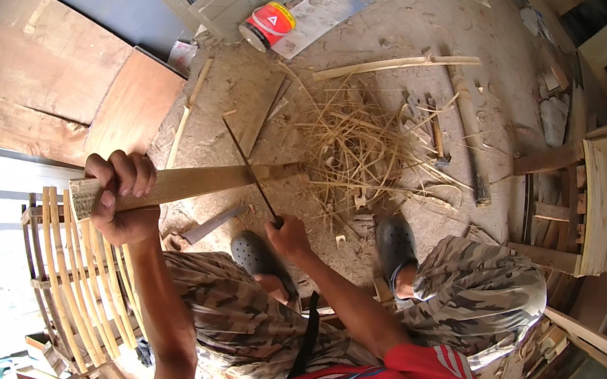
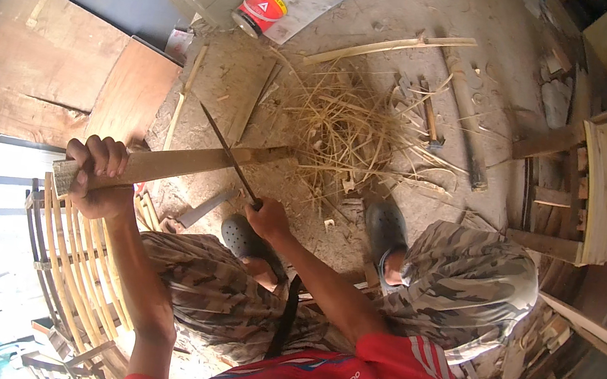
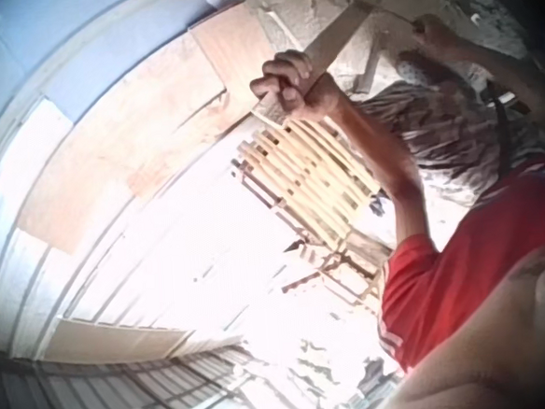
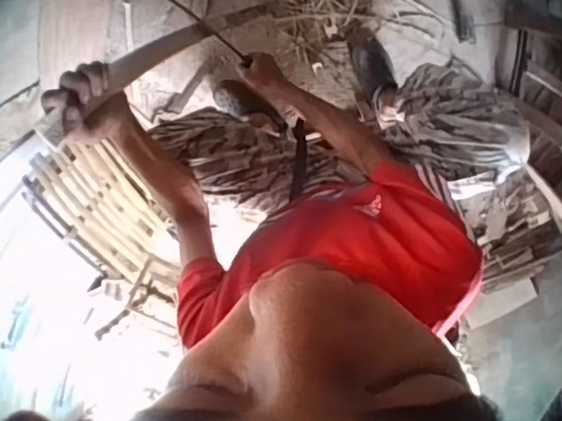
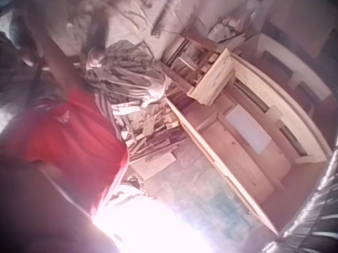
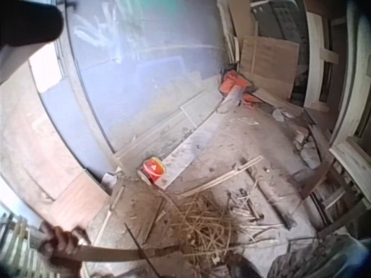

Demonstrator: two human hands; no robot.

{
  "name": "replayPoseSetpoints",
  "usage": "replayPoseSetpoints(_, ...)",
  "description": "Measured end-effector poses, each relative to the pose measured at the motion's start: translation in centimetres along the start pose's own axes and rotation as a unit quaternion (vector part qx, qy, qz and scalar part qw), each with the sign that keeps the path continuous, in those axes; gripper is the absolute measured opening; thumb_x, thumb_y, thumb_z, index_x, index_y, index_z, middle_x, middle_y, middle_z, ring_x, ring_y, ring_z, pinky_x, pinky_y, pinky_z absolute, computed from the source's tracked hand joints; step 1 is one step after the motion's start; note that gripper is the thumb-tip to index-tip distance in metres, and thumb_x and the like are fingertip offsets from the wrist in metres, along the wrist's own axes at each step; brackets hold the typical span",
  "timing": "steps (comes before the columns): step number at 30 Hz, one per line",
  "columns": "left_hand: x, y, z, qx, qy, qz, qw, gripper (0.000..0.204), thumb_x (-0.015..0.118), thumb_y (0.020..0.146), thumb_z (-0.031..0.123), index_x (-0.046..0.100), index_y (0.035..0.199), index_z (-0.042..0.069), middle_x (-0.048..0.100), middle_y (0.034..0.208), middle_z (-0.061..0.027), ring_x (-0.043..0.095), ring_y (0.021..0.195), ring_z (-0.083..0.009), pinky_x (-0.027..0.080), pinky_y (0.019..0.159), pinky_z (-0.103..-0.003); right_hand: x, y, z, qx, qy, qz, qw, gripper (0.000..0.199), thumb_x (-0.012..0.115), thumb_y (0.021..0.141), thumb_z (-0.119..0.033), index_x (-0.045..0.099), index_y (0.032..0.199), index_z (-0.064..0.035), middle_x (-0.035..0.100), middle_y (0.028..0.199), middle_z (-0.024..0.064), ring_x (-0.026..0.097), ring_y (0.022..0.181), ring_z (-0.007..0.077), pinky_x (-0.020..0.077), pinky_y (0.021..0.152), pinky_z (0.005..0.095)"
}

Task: The person sits on the floor and uses a knife to shave and smooth a long bamboo strip. They repeatedly draw the blade along the strip to remove splinters and refine its surface, occasionally repositioning the strip to work different sections.

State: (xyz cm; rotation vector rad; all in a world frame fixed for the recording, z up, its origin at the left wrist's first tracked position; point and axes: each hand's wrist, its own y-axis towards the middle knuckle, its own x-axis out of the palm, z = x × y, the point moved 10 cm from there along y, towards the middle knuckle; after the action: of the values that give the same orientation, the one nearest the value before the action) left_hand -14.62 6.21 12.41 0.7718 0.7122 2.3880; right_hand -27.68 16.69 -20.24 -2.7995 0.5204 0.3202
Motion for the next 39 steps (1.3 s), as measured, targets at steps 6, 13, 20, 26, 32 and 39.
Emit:
replayPoseSetpoints(6, -0.4, -0.9, 0.2, 0.001, 0.000, 0.008, 1.000, 0.029, 0.057, 0.078, 0.021, 0.029, 0.074, 0.014, 0.031, 0.061, -0.0003, 0.033, 0.054, -0.0117, 0.031, 0.053, -0.025, 0.2, -2.4, -9.8, -0.074, 0.011, -0.032, 0.997, 0.030, 0.064, 0.081, -0.031, 0.067, 0.078, -0.0011, 0.062, 0.064, 0.0216, 0.063, 0.062, 0.0376, 0.0494, 0.059, 0.0450)
replayPoseSetpoints(13, -0.2, -1.4, 0.3, 0.005, 0.006, 0.030, 1.000, 0.030, 0.058, 0.078, 0.023, 0.030, 0.074, 0.014, 0.030, 0.062, -0.0004, 0.033, 0.054, -0.0118, 0.030, 0.051, -0.025, -0.8, -1.1, -1.5, -0.067, -0.063, 0.024, 0.996, 0.031, 0.064, 0.081, -0.030, 0.065, 0.071, -0.0011, 0.060, 0.058, 0.0173, 0.063, 0.058, 0.0334, 0.0484, 0.055, 0.0418)
replayPoseSetpoints(20, -4.1, -1.9, 1.1, 0.024, 0.040, 0.099, 0.994, 0.028, 0.053, 0.079, 0.025, 0.028, 0.076, 0.014, 0.029, 0.063, 0.0002, 0.030, 0.053, -0.0106, 0.029, 0.050, -0.023, 1.4, -4.6, -6.8, -0.030, -0.070, -0.036, 0.996, 0.026, 0.065, 0.078, -0.027, 0.067, 0.079, -0.0007, 0.062, 0.064, 0.0206, 0.064, 0.060, 0.0340, 0.0495, 0.056, 0.0430)
replayPoseSetpoints(26, -0.1, -2.6, 0.5, 0.013, 0.021, 0.070, 0.997, 0.029, 0.057, 0.076, 0.022, 0.029, 0.074, 0.014, 0.029, 0.062, -0.0003, 0.029, 0.054, -0.0114, 0.028, 0.049, -0.024, 0.2, -1.8, -1.0, 0.005, -0.063, 0.002, 0.998, 0.032, 0.064, 0.076, -0.032, 0.066, 0.077, 0.0001, 0.064, 0.073, 0.0229, 0.064, 0.070, 0.0392, 0.0511, 0.065, 0.0461)
replayPoseSetpoints(32, -0.3, -2.6, 1.1, 0.009, 0.010, 0.095, 0.995, 0.030, 0.059, 0.074, 0.019, 0.030, 0.072, 0.015, 0.030, 0.062, 0.0005, 0.030, 0.054, -0.0109, 0.028, 0.050, -0.024, -1.7, -2.9, 0.2, -0.023, -0.152, 0.055, 0.987, 0.035, 0.062, 0.078, -0.030, 0.061, 0.075, 0.0050, 0.058, 0.058, 0.0212, 0.062, 0.059, 0.0381, 0.0470, 0.059, 0.0448)
replayPoseSetpoints(39, 0.3, -2.8, 0.7, 0.001, 0.017, 0.064, 0.998, 0.028, 0.058, 0.076, 0.020, 0.030, 0.072, 0.015, 0.030, 0.062, -0.0002, 0.029, 0.054, -0.0111, 0.028, 0.050, -0.025, -1.1, -2.7, -6.3, -0.178, -0.038, 0.023, 0.983, 0.030, 0.061, 0.080, -0.026, 0.060, 0.069, 0.0027, 0.059, 0.057, 0.0175, 0.061, 0.054, 0.0324, 0.0461, 0.054, 0.0410)
